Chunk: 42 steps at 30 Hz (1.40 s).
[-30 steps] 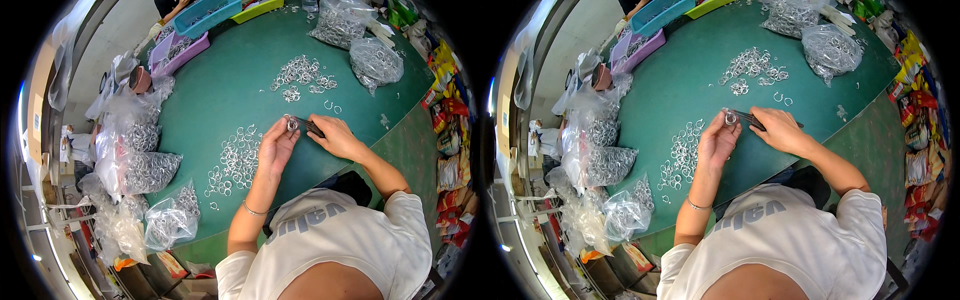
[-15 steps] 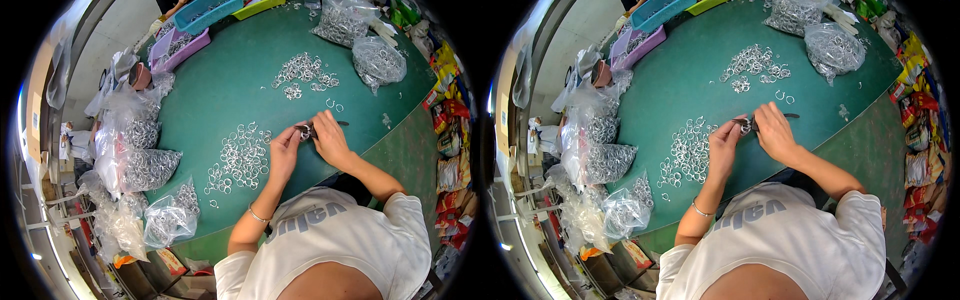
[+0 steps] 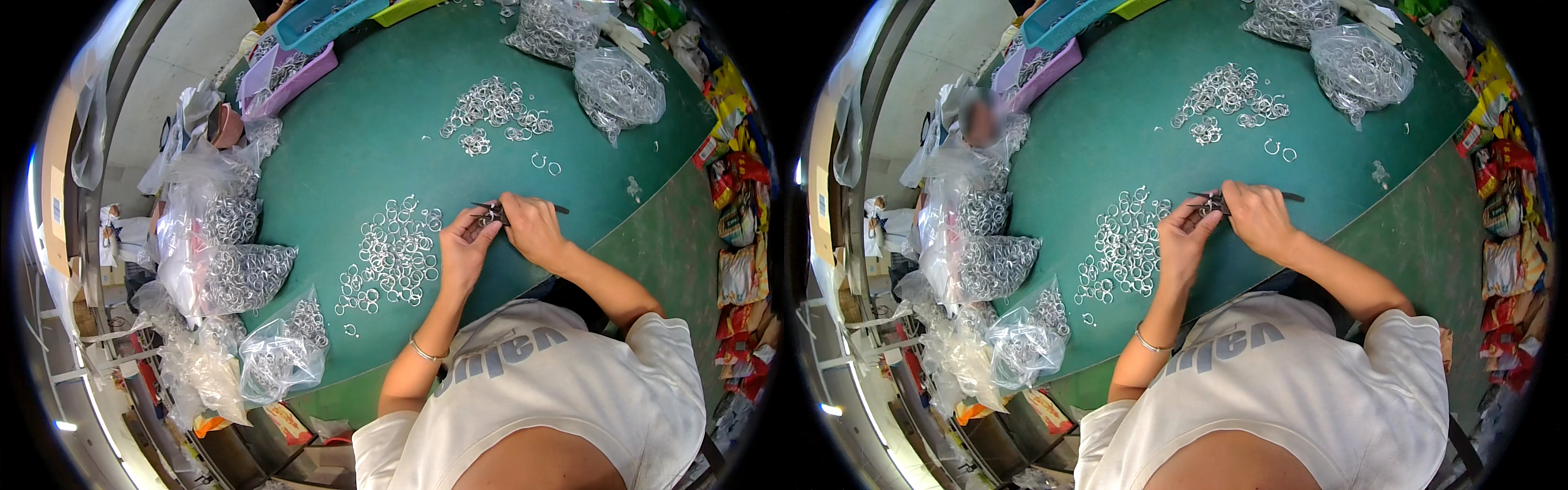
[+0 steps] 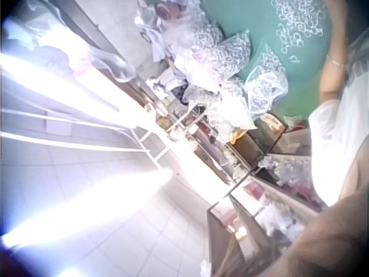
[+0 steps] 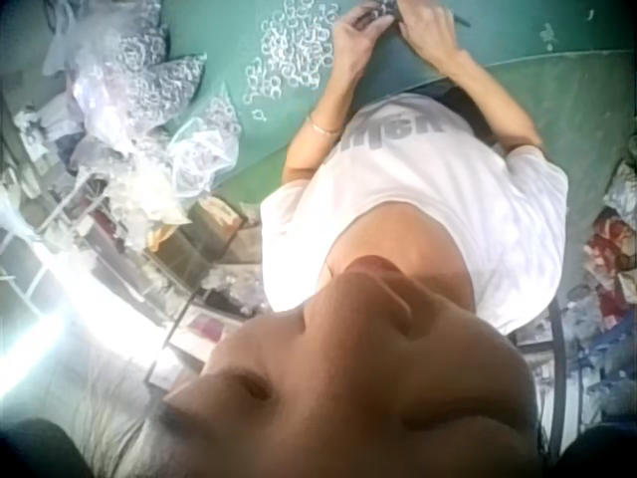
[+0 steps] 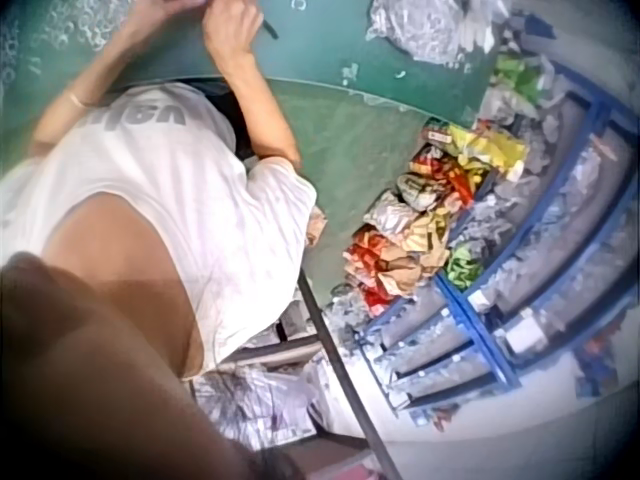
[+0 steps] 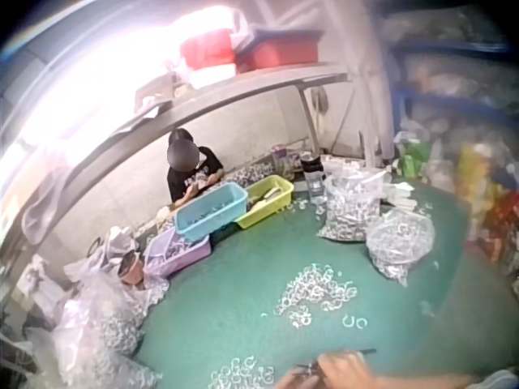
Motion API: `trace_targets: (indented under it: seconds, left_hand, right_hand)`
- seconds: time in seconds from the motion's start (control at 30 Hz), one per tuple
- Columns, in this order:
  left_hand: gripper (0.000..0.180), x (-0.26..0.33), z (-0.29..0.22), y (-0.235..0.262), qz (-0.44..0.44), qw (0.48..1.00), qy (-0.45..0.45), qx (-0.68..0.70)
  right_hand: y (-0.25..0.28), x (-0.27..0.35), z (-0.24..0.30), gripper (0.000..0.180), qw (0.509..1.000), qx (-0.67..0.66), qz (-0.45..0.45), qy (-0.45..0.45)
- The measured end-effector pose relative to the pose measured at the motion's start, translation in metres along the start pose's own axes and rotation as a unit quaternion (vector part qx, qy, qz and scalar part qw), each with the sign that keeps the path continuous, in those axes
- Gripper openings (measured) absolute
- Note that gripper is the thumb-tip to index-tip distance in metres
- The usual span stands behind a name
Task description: The person picks up metal decorative rings from a table by hand and uses a tool to separate or process them before placing them into a small pile.
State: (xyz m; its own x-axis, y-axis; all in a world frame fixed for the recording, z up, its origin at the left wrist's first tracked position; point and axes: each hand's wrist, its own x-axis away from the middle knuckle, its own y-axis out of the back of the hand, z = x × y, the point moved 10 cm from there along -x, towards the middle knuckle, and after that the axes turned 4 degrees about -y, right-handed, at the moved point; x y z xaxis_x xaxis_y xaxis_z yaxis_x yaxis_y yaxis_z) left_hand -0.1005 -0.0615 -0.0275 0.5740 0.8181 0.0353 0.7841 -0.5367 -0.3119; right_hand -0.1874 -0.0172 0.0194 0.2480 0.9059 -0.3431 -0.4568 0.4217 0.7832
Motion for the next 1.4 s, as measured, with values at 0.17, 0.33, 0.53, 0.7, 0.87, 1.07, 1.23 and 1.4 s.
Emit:
trace_targets:
  seconds: [0.17,0.33,0.53,0.7,0.87,1.07,1.23,1.4]
  left_hand:
    - [0.025,-0.002,-0.002,-0.002,0.016,1.0,0.025,-0.005]
    - [0.023,-0.005,-0.014,0.011,-0.025,0.998,0.051,0.006]
    - [0.018,-0.007,-0.021,0.012,-0.042,0.998,0.037,0.006]
    - [0.016,-0.007,-0.023,0.018,-0.057,0.998,0.033,-0.016]
    - [0.015,-0.005,-0.03,0.009,-0.027,0.999,0.022,-0.017]
    - [0.015,-0.003,-0.003,0.01,-0.02,0.971,0.14,0.196]
    - [0.017,0.0,-0.026,0.001,-0.003,0.996,0.085,0.006]
    - [0.017,0.002,-0.048,-0.008,0.028,0.994,-0.019,-0.107]
  right_hand:
    - [-0.001,0.0,-0.002,0.014,1.0,0.001,0.021,-0.011]
    - [0.013,-0.008,-0.005,0.01,0.991,-0.044,0.126,-0.023]
    - [-0.002,-0.003,-0.013,0.016,0.892,-0.295,0.297,-0.167]
    - [0.005,-0.01,-0.017,0.013,0.818,-0.463,0.219,-0.262]
    - [0.005,-0.019,-0.016,0.014,0.882,-0.399,0.154,-0.199]
    - [0.021,-0.025,-0.005,0.011,0.923,-0.354,0.078,-0.125]
    - [0.003,-0.018,-0.015,0.009,0.859,-0.461,0.103,-0.199]
    - [-0.016,-0.01,-0.02,0.006,0.805,-0.509,0.15,-0.266]
